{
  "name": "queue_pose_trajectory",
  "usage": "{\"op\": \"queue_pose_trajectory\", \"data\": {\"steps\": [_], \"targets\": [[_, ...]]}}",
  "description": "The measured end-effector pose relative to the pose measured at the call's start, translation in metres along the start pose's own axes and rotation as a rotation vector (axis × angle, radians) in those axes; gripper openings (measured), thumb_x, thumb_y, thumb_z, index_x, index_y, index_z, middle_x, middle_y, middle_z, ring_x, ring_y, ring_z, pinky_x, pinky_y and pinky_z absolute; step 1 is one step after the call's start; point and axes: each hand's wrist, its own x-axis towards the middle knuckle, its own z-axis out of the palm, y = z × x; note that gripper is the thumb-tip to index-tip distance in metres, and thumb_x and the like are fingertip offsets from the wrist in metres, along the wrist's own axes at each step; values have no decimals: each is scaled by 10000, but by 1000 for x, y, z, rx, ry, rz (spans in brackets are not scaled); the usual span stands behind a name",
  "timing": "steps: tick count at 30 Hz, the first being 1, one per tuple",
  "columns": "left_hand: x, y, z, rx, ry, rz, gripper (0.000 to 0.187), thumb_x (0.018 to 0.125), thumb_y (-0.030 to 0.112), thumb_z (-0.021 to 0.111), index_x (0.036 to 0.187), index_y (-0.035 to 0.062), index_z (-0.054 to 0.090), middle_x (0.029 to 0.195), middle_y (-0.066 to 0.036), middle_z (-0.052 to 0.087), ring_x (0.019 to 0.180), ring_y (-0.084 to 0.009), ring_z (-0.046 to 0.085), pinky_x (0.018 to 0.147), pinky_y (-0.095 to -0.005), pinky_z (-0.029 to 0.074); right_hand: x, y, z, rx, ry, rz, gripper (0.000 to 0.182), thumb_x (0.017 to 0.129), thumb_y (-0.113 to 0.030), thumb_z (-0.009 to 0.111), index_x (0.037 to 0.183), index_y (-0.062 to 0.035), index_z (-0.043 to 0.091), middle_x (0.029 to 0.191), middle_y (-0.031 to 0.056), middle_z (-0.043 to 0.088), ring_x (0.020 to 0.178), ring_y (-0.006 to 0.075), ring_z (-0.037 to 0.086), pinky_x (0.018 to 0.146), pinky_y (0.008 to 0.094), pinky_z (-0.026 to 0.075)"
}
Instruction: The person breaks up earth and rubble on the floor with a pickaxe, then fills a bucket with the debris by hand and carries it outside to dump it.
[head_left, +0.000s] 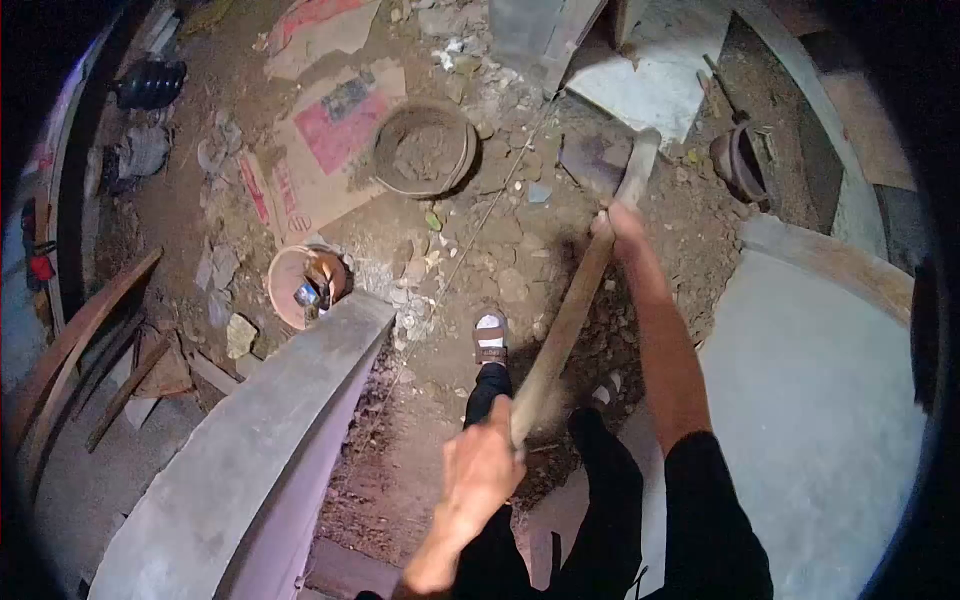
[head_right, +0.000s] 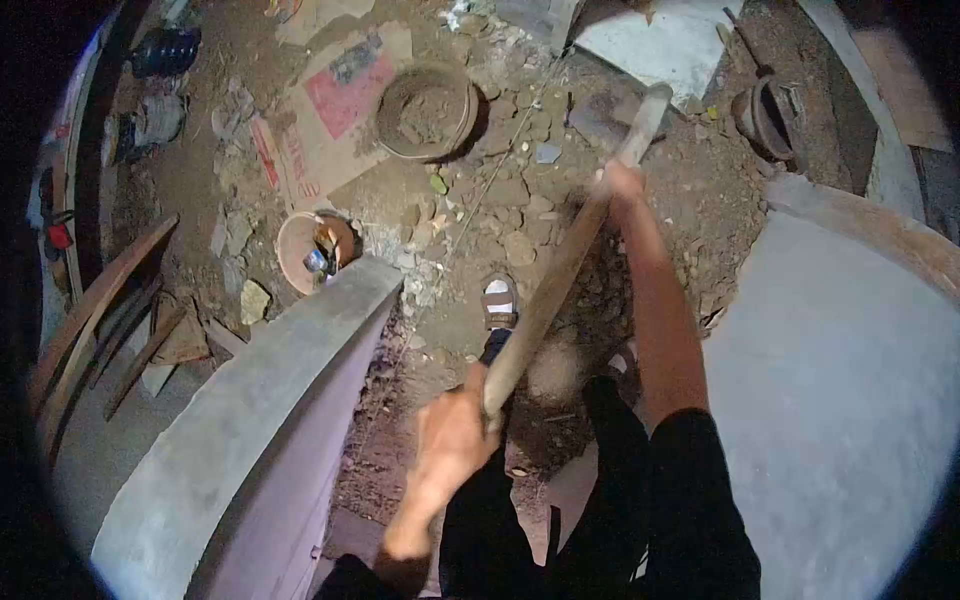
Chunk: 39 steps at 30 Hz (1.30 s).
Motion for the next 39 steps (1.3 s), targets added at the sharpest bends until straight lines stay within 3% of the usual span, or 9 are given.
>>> {"op": "queue_pose_trajectory", "data": {"steps": [10, 19, 23, 26, 28, 31, 32, 35, 39], "targets": [[-67, -21, 73, -485, -197, -306, 494, 771, 114, 658, 1178, 1, 404, 794, -289, 649, 777, -466, 648, 701, -524, 521, -63, 92, 64, -621, -356, -159, 172, 888, -138, 532, 842, 22, 577, 685, 112, 602, 555, 227, 595, 500, 393, 493], [-89, -11, 78, -364, -213, -235, 680, 771, 123, 691, 1273, -152, 324, 808, -339, 629, 816, -469, 657, 698, -473, 553, -97, 87, 64, -518, -363, -160, 96, 860, -80, 576, 928, -13, 583, 715, 91, 568, 615, 224, 596, 540, 394, 503], [-88, 1, 44, -446, -134, -244, 427, 793, 118, 645, 1099, -57, 404, 796, -325, 636, 797, -485, 641, 718, -514, 524, -74, 103, 59, -565, -358, -23, 116, 857, -73, 582, 959, -18, 580, 729, 77, 544, 620, 220, 583, 543, 393, 495], [-104, -35, 108, -131, -37, -188, 481, 752, 139, 682, 1132, -19, 433, 748, -283, 644, 761, -439, 664, 656, -509, 530, -56, 145, 32, -201, -497, -304, 135, 856, -68, 587, 983, -22, 578, 740, 66, 527, 623, 217, 572, 546, 393, 489], [-120, -33, 120, -42, -130, -243, 457, 741, 132, 683, 1123, 10, 466, 738, -249, 652, 733, -417, 671, 641, -500, 532, -67, 170, -7, -111, -493, -24, 120, 867, -66, 578, 981, -29, 577, 739, 61, 514, 620, 219, 564, 552, 391, 490], [-83, -26, 37, 41, 12, -147, 362, 720, 82, 674, 1030, 31, 496, 753, -221, 662, 703, -410, 666, 610, -477, 526, -38, 177, -13, 579, -504, 402, 37, 913, -96, 538, 903, -67, 559, 736, 53, 514, 591, 211, 538, 569, 369, 493], [-80, -18, 21, 43, 54, -111, 380, 717, 78, 684, 1047, 31, 503, 727, -202, 656, 685, -400, 664, 593, -469, 520, -74, 138, -3, 267, -423, 255, 145, 892, -166, 544, 781, -82, 583, 704, 57, 534, 584, 250, 543, 598, 404, 492], [-80, 23, -30, 104, 83, -19, 353, 735, 73, 672, 1046, 29, 511, 723, -179, 653, 657, -375, 663, 560, -445, 514, -47, 118, -15, 521, -646, 450, 142, 910, -156, 522, 783, -94, 539, 685, 29, 513, 599, 208, 540, 600, 383, 492], [-84, 79, -85, 320, 139, 75, 253, 787, 87, 614, 1015, 24, 523, 793, -161, 649, 615, -332, 665, 534, -405, 519, -58, 102, -26, 753, -524, 383, 154, 904, -162, 548, 773, -104, 495, 664, 4, 485, 570, 158, 515, 581, 341, 479]]}}
